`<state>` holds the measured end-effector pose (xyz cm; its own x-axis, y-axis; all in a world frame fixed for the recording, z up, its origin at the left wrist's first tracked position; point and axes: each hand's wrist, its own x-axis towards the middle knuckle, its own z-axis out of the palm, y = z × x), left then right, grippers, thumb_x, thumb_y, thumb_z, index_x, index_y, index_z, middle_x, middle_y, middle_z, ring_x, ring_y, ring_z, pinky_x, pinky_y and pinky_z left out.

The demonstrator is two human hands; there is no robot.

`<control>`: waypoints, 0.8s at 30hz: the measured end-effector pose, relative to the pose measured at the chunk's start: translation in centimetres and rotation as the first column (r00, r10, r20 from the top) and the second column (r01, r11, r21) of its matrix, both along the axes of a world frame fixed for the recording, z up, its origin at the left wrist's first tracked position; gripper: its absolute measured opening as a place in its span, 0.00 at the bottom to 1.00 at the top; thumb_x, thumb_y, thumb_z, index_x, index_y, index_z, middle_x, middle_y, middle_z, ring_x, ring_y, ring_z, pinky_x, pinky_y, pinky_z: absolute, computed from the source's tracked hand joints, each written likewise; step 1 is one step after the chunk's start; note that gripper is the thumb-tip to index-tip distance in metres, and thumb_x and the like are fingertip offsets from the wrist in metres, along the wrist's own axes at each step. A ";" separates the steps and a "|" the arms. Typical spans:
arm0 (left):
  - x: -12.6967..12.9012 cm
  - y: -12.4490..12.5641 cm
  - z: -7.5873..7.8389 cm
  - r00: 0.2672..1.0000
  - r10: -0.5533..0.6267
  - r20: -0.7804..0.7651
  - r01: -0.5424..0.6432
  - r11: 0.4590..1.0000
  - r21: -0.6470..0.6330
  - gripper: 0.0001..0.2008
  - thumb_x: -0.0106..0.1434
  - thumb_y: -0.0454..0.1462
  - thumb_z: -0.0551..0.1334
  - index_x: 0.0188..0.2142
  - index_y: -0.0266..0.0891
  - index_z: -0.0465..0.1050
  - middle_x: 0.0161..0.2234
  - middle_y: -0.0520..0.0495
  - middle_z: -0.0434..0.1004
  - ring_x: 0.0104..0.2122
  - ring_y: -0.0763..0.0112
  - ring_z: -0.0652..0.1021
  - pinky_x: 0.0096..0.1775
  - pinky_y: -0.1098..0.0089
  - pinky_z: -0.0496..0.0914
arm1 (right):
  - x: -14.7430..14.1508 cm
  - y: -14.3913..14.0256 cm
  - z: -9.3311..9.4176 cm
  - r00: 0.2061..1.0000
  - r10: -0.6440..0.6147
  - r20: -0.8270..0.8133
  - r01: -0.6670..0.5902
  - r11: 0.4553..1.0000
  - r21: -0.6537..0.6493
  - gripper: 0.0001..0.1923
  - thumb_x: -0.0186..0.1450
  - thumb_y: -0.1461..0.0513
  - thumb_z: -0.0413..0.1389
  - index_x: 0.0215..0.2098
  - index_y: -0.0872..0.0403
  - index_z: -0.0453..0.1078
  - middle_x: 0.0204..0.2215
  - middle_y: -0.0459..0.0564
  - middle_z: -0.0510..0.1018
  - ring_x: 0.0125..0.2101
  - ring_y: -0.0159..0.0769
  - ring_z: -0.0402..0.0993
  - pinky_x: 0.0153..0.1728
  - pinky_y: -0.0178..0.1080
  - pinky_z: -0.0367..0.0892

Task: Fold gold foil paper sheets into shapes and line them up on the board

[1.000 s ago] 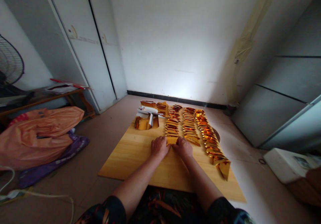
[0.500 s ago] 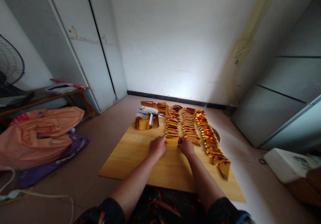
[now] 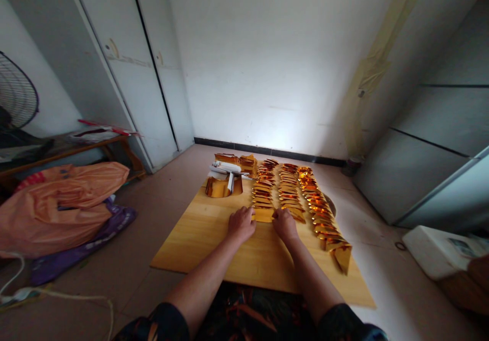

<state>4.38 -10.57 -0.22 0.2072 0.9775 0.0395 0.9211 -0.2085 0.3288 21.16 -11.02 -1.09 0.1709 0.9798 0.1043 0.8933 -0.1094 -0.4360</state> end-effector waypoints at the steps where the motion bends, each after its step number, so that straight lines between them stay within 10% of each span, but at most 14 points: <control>1: 0.0 -0.1 0.0 1.000 0.006 0.003 -0.006 1.000 0.008 0.10 0.61 0.35 0.57 0.43 0.45 0.67 0.43 0.49 0.72 0.45 0.67 0.72 0.44 0.67 0.63 | 0.0 -0.1 0.1 1.000 0.005 -0.002 -0.005 1.000 0.009 0.10 0.56 0.71 0.51 0.31 0.55 0.72 0.33 0.51 0.72 0.30 0.32 0.69 0.32 0.31 0.60; 15: -1.0 -0.6 -0.3 0.978 -0.065 0.198 0.055 0.997 0.053 0.05 0.57 0.35 0.60 0.31 0.42 0.75 0.35 0.51 0.74 0.38 0.70 0.74 0.42 0.71 0.64 | 0.5 -2.1 -1.3 0.977 0.192 -0.092 -0.176 0.971 0.160 0.06 0.55 0.69 0.51 0.22 0.55 0.67 0.31 0.49 0.70 0.30 0.31 0.67 0.33 0.30 0.61; 24: -0.9 -0.2 -1.4 0.984 -0.035 0.175 0.009 0.990 0.144 0.06 0.54 0.37 0.64 0.29 0.41 0.68 0.32 0.53 0.72 0.35 0.71 0.73 0.38 0.72 0.63 | 0.6 -2.3 -1.0 0.983 0.108 -0.148 -0.071 0.969 0.235 0.05 0.50 0.68 0.50 0.25 0.52 0.59 0.27 0.46 0.67 0.28 0.33 0.65 0.30 0.33 0.60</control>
<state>3.52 -10.78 -1.64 0.2058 0.9545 0.2156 0.8460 -0.2843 0.4511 21.73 -13.34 -2.06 0.1158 0.9454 0.3047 0.8126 0.0863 -0.5764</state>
